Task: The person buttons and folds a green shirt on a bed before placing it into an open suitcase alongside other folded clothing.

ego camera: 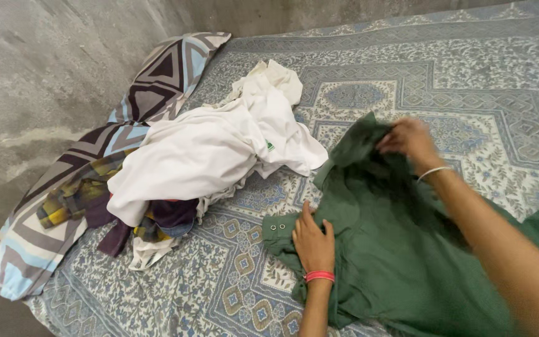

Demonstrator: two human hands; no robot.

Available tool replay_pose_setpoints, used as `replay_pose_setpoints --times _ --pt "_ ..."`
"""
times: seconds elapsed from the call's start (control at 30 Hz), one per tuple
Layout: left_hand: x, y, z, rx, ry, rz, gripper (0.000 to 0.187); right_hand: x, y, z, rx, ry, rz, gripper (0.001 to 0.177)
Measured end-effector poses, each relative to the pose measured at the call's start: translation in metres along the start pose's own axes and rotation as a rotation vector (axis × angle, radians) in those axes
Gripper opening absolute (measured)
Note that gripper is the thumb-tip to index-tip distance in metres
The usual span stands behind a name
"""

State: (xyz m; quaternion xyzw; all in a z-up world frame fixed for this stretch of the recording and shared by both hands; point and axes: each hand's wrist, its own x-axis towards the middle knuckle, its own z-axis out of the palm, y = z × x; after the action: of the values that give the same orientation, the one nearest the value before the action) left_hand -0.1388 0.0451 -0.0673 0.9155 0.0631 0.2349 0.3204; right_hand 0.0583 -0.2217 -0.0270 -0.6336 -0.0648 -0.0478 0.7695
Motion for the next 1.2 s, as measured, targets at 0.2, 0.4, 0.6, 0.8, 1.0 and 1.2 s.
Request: replay_pose_setpoints --times 0.2,0.4,0.6,0.8,1.0,1.2 --pt "0.001 -0.001 0.003 0.096 0.007 0.068 0.058 -0.049 -0.070 -0.092 -0.087 0.458 0.016 0.074" --pt "-0.004 -0.004 0.002 -0.010 0.073 0.153 0.038 -0.193 -0.006 -0.055 -0.633 0.039 -0.103 0.048" --pt "0.004 -0.012 -0.001 0.342 -0.118 0.237 0.054 -0.295 -0.029 -0.069 -1.173 -0.216 -0.189 0.041" --pt "0.016 -0.045 -0.022 0.517 -0.181 0.499 0.049 -0.331 -0.061 -0.135 -1.419 -0.273 -0.170 0.061" --pt "-0.007 -0.080 -0.084 0.707 -0.225 0.368 0.038 -0.329 -0.055 -0.116 -1.493 -0.416 -0.228 0.073" --pt "-0.041 -0.102 -0.141 0.882 -0.513 0.121 0.025 -0.327 -0.069 -0.077 -1.480 -0.580 -0.016 0.062"
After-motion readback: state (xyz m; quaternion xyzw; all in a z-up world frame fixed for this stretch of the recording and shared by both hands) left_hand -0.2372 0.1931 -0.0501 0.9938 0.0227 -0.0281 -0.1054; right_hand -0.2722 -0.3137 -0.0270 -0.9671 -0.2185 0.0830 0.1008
